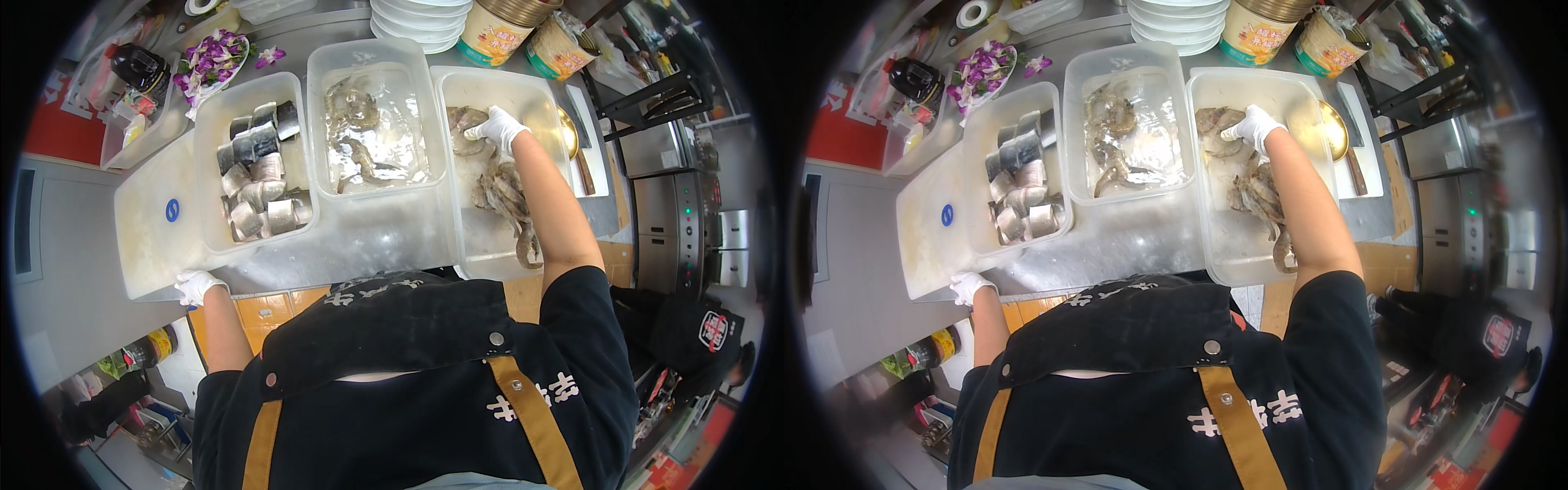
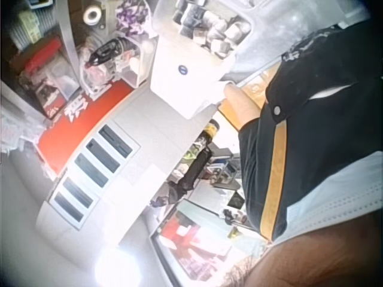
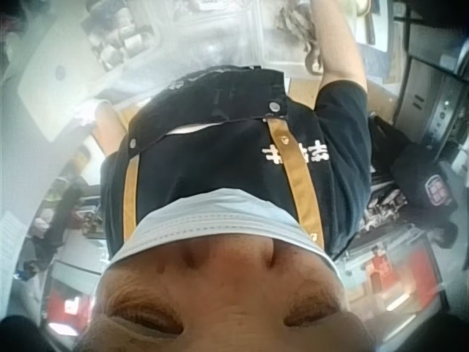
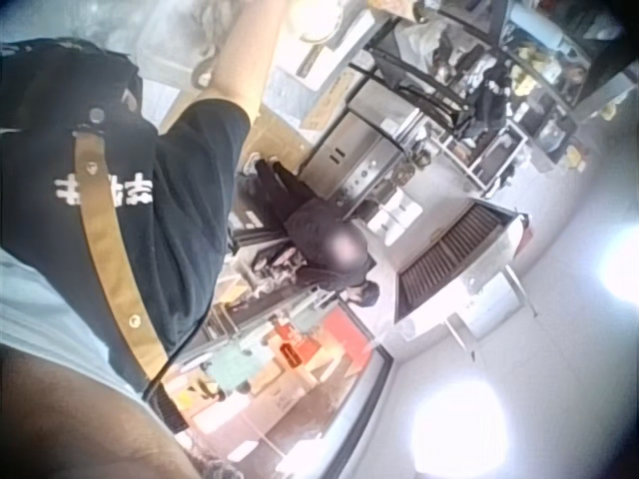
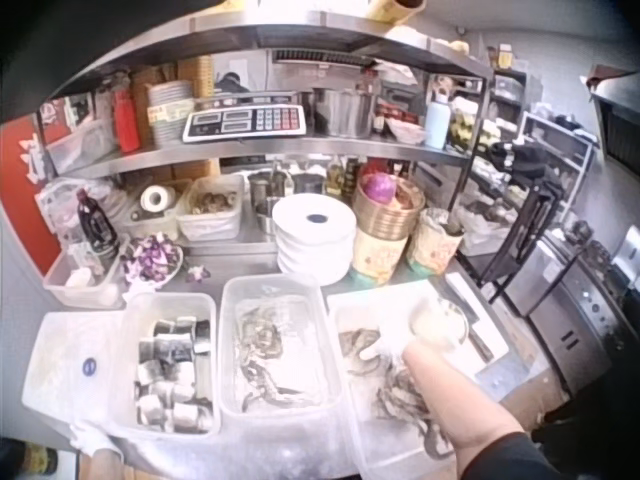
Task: The person assembles a sushi bento by placing sliced fish into a black tray, adding shredded garnish, a small packet, and a purple flower. They then pour sauce into a small cup and place it in the tray. The person wipes a gold plate with a cloth and sets it aside. Finally, they handle raw seafood in a container.
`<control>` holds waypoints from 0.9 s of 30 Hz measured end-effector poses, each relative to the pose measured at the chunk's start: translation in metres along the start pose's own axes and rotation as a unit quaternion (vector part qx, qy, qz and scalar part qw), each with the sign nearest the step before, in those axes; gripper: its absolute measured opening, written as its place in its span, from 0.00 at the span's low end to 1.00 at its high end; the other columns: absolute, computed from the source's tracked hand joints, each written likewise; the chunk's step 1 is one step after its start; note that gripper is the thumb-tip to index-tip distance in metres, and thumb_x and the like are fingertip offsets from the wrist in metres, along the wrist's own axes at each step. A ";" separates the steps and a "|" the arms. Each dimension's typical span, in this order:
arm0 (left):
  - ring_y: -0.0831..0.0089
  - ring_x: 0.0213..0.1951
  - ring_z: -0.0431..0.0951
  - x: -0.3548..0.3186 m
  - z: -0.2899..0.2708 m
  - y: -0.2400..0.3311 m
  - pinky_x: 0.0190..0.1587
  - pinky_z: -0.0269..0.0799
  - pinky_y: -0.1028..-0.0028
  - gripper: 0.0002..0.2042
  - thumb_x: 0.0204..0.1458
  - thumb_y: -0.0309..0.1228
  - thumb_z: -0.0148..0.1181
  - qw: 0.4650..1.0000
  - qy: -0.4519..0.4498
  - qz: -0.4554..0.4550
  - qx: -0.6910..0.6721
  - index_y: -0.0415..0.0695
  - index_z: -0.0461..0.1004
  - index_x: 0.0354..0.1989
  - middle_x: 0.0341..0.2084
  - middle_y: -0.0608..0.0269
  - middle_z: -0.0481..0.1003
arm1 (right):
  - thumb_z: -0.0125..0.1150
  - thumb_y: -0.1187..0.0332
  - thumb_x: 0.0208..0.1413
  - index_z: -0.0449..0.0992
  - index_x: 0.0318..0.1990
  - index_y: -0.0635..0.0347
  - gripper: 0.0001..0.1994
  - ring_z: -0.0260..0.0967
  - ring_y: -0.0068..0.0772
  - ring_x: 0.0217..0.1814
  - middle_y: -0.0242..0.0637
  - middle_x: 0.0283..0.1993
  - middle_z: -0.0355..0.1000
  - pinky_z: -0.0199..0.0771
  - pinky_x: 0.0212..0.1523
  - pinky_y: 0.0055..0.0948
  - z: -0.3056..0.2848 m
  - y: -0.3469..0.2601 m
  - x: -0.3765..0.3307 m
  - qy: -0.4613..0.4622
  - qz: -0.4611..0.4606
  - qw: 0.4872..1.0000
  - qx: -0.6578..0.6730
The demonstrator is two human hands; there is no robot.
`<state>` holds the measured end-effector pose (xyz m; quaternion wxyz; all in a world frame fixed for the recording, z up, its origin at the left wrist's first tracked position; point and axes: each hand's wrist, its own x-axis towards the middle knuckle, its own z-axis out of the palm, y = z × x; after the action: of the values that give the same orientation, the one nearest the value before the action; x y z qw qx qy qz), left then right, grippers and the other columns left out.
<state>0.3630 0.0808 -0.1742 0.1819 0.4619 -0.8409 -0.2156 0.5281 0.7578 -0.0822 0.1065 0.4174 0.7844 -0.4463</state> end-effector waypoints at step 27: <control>0.30 0.62 0.61 0.026 0.024 -0.019 0.63 0.62 0.49 0.28 0.65 0.47 0.36 0.999 -0.019 0.043 -0.008 0.38 0.68 0.62 0.58 0.26 0.64 | 0.69 0.60 0.54 0.66 0.62 0.65 0.31 0.70 0.29 0.53 0.40 0.54 0.73 0.71 0.52 0.30 -0.041 -0.122 -0.116 0.074 -0.372 0.909 0.173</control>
<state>0.3506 0.0537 -0.2021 0.1789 0.4197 -0.8615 -0.2229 0.5182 0.6947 0.0785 -0.1989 0.1391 0.7991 -0.5500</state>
